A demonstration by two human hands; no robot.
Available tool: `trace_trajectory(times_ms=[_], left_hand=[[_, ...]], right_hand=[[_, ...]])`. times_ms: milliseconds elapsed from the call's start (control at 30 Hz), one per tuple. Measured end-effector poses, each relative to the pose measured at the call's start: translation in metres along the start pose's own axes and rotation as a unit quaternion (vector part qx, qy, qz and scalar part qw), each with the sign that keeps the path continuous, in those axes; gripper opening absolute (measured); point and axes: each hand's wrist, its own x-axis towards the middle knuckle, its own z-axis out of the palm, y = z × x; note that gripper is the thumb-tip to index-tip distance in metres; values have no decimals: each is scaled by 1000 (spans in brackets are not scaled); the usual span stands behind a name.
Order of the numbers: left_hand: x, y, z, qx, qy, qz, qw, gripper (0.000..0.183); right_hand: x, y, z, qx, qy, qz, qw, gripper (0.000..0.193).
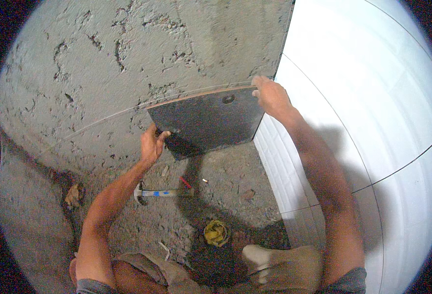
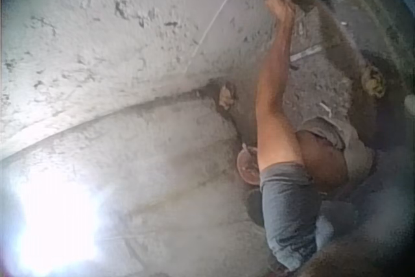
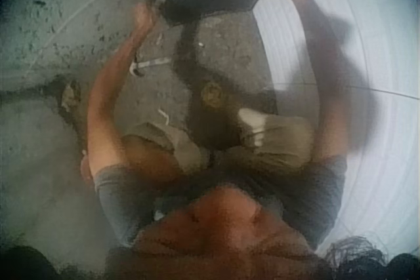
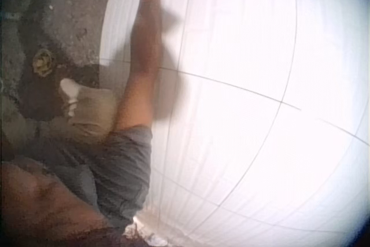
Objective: The person uses a hammer to tap a small metal object onto a dark square tile, then lifts the tile and places it against a wall, aligning it with a string line and marking the wall with a pencil.
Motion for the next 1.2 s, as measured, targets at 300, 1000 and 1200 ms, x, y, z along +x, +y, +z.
trace_trajectory(times_ms=[300,1000,1200], left_hand=[[1,-8,3,20,3,-22,1000,31],[6,10,12,89,62,-22,994,35],[7,9,10,100,58,-19,993,35]], right_hand=[[2,3,7,-3,18,-16,1000,27],[2,11,30,12,85,13,996,26],[-4,12,37,36,135,-4,990,28]])
